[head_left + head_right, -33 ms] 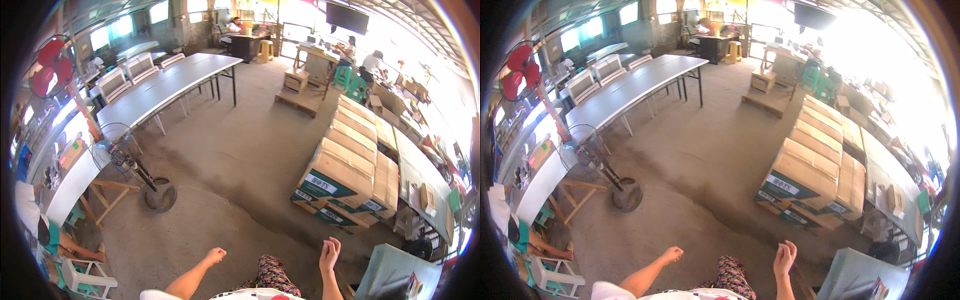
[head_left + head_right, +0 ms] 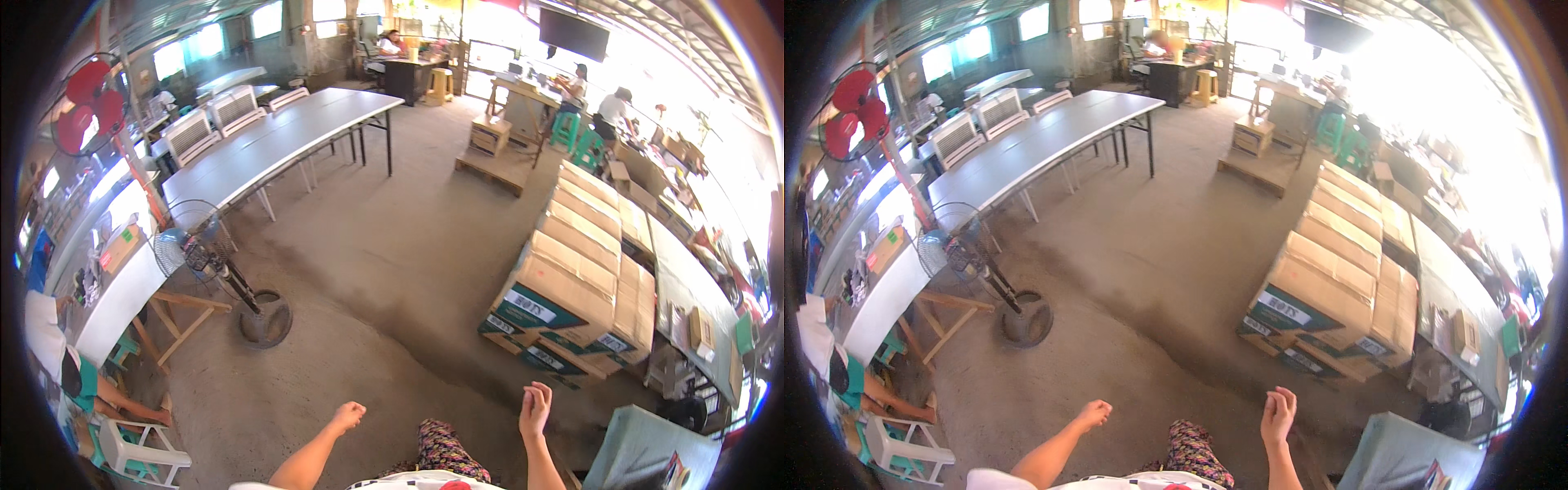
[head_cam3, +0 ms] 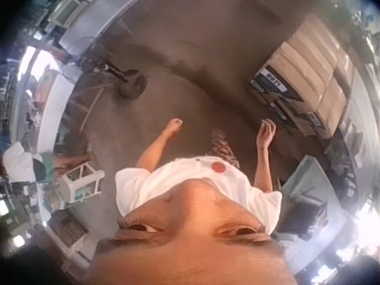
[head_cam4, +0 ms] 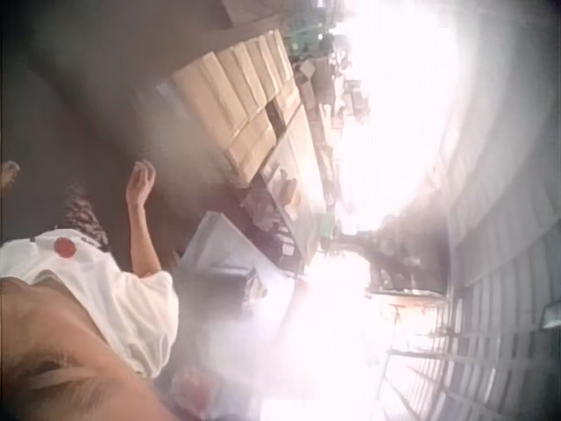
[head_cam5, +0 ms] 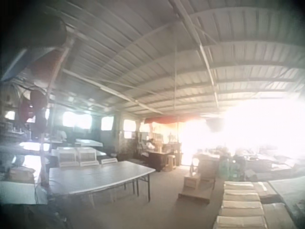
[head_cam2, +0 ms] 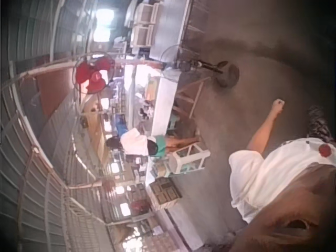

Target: The person unrolls a bundle of wire combs, places them in a plastic container, and then manually inserts individual wire combs into the pre-punched holes of several notebooks to bind them.

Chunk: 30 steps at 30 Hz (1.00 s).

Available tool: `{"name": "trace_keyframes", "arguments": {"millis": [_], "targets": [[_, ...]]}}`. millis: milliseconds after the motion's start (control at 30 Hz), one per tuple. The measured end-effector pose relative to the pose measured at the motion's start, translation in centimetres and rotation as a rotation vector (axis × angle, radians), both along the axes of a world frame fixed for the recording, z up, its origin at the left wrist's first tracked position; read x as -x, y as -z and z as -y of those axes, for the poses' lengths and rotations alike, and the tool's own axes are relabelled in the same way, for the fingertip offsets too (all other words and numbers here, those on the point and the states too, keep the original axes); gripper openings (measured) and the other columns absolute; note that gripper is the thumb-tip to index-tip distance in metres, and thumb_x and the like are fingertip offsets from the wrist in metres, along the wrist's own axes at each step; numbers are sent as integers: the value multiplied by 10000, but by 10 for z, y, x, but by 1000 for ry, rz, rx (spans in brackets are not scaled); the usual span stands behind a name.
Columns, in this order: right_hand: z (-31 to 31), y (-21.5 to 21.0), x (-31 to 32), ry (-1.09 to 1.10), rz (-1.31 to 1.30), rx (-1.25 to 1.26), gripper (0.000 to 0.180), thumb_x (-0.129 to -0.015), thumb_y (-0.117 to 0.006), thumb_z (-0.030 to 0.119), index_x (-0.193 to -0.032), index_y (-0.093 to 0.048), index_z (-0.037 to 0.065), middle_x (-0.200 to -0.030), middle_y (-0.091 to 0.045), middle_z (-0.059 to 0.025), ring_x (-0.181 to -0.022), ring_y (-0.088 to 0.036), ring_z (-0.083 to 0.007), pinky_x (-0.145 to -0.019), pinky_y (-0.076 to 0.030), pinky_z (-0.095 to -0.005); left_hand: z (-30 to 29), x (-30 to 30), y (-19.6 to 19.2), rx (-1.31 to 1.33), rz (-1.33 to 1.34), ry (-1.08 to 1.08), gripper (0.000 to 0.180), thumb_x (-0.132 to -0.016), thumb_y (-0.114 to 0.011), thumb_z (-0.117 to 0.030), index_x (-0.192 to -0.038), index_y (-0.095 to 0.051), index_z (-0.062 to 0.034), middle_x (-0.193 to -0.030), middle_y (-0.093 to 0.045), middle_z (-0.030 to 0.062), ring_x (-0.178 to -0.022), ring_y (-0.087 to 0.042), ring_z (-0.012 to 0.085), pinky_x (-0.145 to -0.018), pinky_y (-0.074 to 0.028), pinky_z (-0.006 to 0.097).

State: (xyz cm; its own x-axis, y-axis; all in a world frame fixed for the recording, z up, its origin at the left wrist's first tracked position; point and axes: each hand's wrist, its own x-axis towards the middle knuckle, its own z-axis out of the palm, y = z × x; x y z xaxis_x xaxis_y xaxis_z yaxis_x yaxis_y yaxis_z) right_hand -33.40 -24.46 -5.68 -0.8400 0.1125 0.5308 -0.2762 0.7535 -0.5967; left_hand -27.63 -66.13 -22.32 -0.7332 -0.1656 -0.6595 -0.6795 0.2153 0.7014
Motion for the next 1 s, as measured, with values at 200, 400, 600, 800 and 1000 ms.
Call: {"name": "trace_keyframes", "arguments": {"millis": [200, 400, 600, 800, 1000], "targets": [[165, 16, 134, -432, 159, 141, 107, -867, -495, 49, -851, -586, -4, -943, -533, -142, -854, -526, -254, -731, -435, -303, 133, 3, -27, -87, -66, -458, 164, -851, -556, -255, -877, -560, -93, -707, -534, -34, -582, -497, 70, -506, -417, 235], [302, 11, 236, -618, 114, 308, 381, -949, -385, 261, -842, -594, -39, -992, -512, -144, -882, -526, -256, -747, -439, -354, 268, 36, -49, 253, -61, -381, 265, -841, -563, -320, -910, -583, -65, -754, -582, 35, -701, -552, 130, -552, -445, 299], [446, -17, 282, -764, 178, 267, 444, -954, -345, 309, -799, -590, -28, -908, -539, -141, -867, -529, -261, -763, -429, -348, 393, 9, -125, 234, -127, -804, 198, -836, -574, -257, -880, -596, -65, -714, -582, 29, -631, -545, 134, -548, -449, 297], [555, 8, 300, -731, 107, 313, 344, -907, -441, 257, -762, -588, -18, -786, -566, -137, -754, -545, -269, -715, -441, -356, 594, 63, -165, 160, -514, -971, 105, -826, -541, -158, -824, -578, -60, -658, -539, -13, -546, -491, 61, -444, -384, 217], [679, 55, 238, -330, 518, 532, 294, -909, -485, 279, -892, -622, 19, -925, -602, -138, -857, -568, -274, -780, -440, -379, 840, 183, -216, 584, -845, -785, 118, -782, -603, -150, -801, -624, -36, -656, -610, 54, -588, -578, 130, -540, -451, 286]]}}
